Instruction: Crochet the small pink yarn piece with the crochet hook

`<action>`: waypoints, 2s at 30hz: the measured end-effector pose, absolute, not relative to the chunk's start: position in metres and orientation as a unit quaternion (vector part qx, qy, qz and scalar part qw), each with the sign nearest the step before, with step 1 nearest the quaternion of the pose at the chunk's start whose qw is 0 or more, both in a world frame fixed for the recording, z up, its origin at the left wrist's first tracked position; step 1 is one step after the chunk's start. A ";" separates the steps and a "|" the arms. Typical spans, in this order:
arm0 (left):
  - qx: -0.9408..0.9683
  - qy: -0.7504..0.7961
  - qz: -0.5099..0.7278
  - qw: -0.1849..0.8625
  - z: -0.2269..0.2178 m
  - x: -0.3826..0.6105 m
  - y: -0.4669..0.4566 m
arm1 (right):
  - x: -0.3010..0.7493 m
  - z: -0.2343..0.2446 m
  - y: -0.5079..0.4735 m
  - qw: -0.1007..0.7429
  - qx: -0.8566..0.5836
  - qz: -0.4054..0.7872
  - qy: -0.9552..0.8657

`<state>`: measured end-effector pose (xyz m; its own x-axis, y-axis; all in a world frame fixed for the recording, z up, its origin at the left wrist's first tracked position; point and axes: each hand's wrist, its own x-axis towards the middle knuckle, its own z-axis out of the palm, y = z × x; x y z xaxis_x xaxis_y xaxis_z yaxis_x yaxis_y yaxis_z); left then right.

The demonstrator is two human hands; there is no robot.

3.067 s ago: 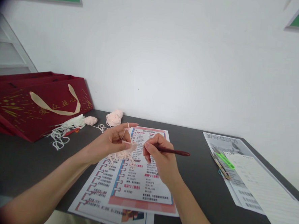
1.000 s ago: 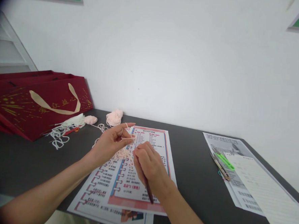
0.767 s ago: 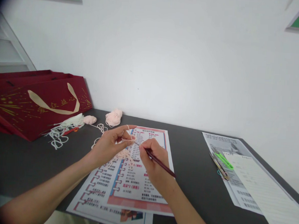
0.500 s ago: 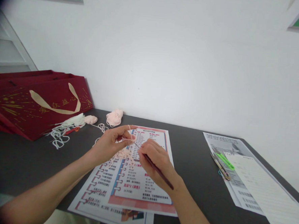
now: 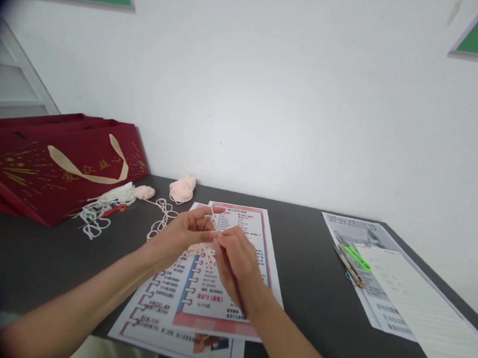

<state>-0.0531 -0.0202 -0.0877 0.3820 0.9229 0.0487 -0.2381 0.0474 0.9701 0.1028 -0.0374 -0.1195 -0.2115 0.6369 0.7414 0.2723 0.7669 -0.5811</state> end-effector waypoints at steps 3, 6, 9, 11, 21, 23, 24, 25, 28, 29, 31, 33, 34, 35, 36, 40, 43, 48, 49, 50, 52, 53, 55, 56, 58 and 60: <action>0.471 0.336 0.445 0.683 -0.088 -0.053 -0.019 | 0.104 -0.124 -0.040 0.482 -0.291 -0.034 -0.826; 0.438 0.321 0.411 0.733 -0.087 -0.057 -0.017 | 0.104 -0.125 -0.040 0.499 -0.267 -0.025 -0.824; 0.434 0.310 0.388 0.752 -0.086 -0.063 -0.014 | 0.104 -0.120 -0.036 0.566 -0.264 0.168 -0.762; 0.443 0.306 0.391 0.746 -0.084 -0.067 -0.012 | 0.106 -0.116 -0.031 0.584 -0.271 0.350 -0.681; 0.527 0.282 0.335 0.728 -0.072 -0.081 -0.009 | 0.128 -0.100 -0.019 0.529 -0.248 0.549 -0.598; 0.522 0.278 0.316 0.742 -0.072 -0.082 -0.009 | 0.131 -0.099 -0.019 0.516 -0.247 0.557 -0.602; 0.517 0.277 0.308 0.749 -0.072 -0.082 -0.009 | 0.133 -0.098 -0.019 0.511 -0.247 0.557 -0.607; 0.513 0.276 0.301 0.755 -0.073 -0.083 -0.008 | 0.134 -0.097 -0.019 0.506 -0.247 0.554 -0.613; 0.514 0.268 0.289 0.762 -0.074 -0.084 -0.007 | 0.139 -0.094 -0.019 0.492 -0.238 0.546 -0.635; 0.518 0.265 0.286 0.762 -0.074 -0.085 -0.006 | 0.140 -0.094 -0.019 0.488 -0.234 0.546 -0.639; 0.527 0.259 0.278 0.760 -0.074 -0.086 -0.006 | 0.143 -0.093 -0.019 0.476 -0.237 0.551 -0.644; 0.536 0.250 0.268 0.760 -0.074 -0.087 -0.006 | 0.144 -0.091 -0.019 0.464 -0.246 0.561 -0.640; 0.540 0.248 0.264 0.760 -0.074 -0.087 -0.006 | 0.144 -0.090 -0.020 0.461 -0.248 0.571 -0.633; 0.544 0.248 0.261 0.758 -0.074 -0.088 -0.006 | 0.143 -0.089 -0.020 0.460 -0.245 0.583 -0.623; 0.548 0.249 0.259 0.755 -0.074 -0.088 -0.007 | 0.141 -0.088 -0.020 0.463 -0.239 0.599 -0.608; 0.577 0.267 0.272 0.722 -0.073 -0.084 -0.010 | 0.133 -0.087 -0.022 0.474 -0.226 0.672 -0.522; 0.594 0.283 0.314 0.684 -0.072 -0.078 -0.013 | 0.127 -0.089 -0.023 0.477 -0.228 0.694 -0.488; 0.631 0.332 0.367 0.597 -0.073 -0.071 -0.017 | 0.125 -0.092 -0.023 0.518 -0.246 0.611 -0.546; 0.638 0.339 0.373 0.583 -0.074 -0.070 -0.017 | 0.126 -0.093 -0.023 0.524 -0.251 0.585 -0.566; 0.643 0.345 0.378 0.570 -0.074 -0.070 -0.017 | 0.127 -0.094 -0.023 0.527 -0.258 0.558 -0.587; 0.647 0.360 0.386 0.550 -0.075 -0.069 -0.018 | 0.130 -0.096 -0.024 0.521 -0.276 0.509 -0.627; 0.647 0.368 0.389 0.542 -0.076 -0.068 -0.018 | 0.131 -0.097 -0.025 0.516 -0.284 0.487 -0.645; 0.652 0.380 0.396 0.523 -0.075 -0.068 -0.018 | 0.132 -0.100 -0.026 0.508 -0.298 0.446 -0.674; 0.657 0.385 0.397 0.513 -0.075 -0.068 -0.018 | 0.132 -0.100 -0.026 0.507 -0.302 0.428 -0.684; 0.669 0.392 0.398 0.490 -0.075 -0.068 -0.018 | 0.131 -0.101 -0.028 0.509 -0.309 0.398 -0.698; 0.680 0.398 0.400 0.468 -0.077 -0.068 -0.018 | 0.130 -0.101 -0.031 0.509 -0.319 0.367 -0.710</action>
